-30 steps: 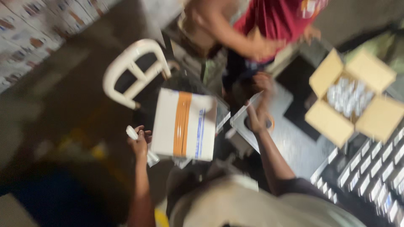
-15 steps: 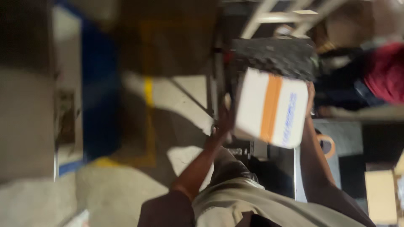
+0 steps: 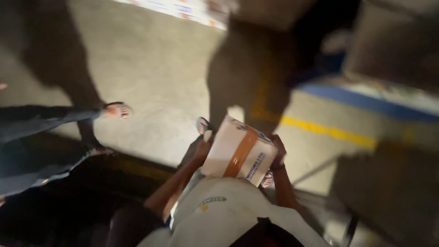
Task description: The person repeatedly picks cylindrical metal parts from a tray, places them into small plastic bags, and arranges the filled bags into cardboard boxes. The person also retrieves a new box from a nearby stack and places it on the table to continue the packing process.
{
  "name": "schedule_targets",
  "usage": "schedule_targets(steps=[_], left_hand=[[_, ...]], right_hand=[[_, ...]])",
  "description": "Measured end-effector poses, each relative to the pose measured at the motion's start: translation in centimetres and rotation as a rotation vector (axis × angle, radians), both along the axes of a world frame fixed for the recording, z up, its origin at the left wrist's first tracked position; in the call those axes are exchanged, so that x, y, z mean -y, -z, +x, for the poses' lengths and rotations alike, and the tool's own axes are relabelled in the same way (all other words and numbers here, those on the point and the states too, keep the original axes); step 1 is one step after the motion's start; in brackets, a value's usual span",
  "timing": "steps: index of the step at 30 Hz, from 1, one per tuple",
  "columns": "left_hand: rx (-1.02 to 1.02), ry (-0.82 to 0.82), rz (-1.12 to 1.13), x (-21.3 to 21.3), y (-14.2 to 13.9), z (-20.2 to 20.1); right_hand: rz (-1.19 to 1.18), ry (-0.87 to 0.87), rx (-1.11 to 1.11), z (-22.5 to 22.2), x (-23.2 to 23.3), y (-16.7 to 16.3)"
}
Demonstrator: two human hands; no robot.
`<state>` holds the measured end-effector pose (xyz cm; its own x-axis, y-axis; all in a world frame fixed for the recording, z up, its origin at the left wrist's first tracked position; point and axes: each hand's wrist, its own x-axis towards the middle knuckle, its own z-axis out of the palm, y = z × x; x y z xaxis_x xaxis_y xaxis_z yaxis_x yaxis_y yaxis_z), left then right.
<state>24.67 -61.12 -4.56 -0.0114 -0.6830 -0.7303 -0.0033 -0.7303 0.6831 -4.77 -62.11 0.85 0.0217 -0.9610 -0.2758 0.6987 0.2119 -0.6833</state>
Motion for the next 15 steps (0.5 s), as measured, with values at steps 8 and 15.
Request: schedule_targets(steps=[8,15], left_hand=[[0.080,-0.911,0.215,4.9,0.8,15.8],[0.455,-1.545,0.427,20.3,4.5,25.0]], right_hand=[[0.091,-1.013,-0.012,29.4,31.1,-1.0],[-0.128,-1.537,-0.028,60.0,51.5,6.2]])
